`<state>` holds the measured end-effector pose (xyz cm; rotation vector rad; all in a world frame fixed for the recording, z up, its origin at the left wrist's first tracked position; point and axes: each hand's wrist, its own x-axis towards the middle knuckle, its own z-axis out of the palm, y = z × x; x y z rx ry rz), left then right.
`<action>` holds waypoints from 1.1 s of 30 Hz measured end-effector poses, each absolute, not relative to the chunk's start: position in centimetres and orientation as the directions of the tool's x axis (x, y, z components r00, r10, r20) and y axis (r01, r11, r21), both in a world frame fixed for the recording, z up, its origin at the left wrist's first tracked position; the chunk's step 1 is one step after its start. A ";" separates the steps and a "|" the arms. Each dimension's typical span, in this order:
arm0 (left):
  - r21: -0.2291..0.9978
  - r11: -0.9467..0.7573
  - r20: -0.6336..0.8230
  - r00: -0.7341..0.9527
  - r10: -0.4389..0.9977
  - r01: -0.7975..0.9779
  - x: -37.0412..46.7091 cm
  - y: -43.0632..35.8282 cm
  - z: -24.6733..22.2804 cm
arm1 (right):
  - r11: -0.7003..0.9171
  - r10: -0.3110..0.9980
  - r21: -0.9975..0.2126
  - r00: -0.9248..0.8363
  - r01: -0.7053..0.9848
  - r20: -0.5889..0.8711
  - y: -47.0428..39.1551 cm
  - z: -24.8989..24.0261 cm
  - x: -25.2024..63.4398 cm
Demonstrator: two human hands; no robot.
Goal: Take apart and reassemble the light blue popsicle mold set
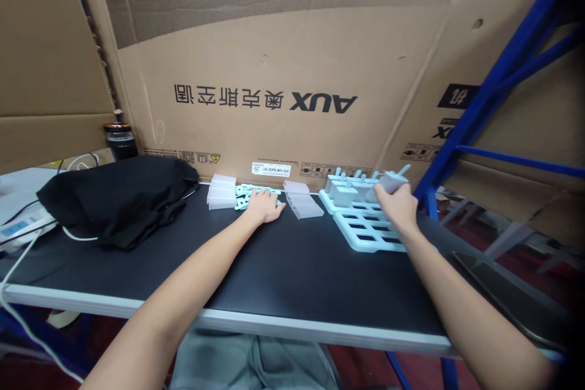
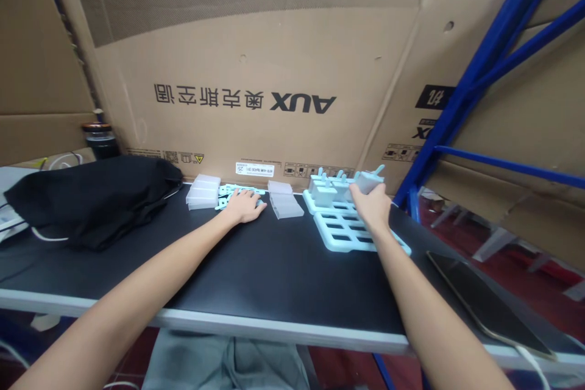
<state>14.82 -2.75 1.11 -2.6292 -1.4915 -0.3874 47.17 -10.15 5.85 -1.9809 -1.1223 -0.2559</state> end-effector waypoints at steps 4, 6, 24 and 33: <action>0.048 -0.471 0.300 0.437 0.848 0.881 14.4 -2.9 1.5 | -0.111 0.631 -0.563 0.496 0.819 0.596 -11.4 8.5 44.1; 0.035 -0.478 0.352 0.436 0.828 0.878 13.8 -3.8 2.0 | -0.049 0.736 -0.482 0.358 0.875 0.574 -11.4 9.8 41.1; 0.079 -0.446 0.258 0.414 0.873 0.892 8.1 -13.1 1.8 | 0.262 0.935 0.293 -0.317 0.919 0.157 -2.6 10.4 26.2; 0.100 -0.436 0.234 0.404 0.884 0.895 7.9 -13.0 1.8 | 0.338 0.926 0.115 -0.352 0.934 0.136 -2.8 11.4 26.7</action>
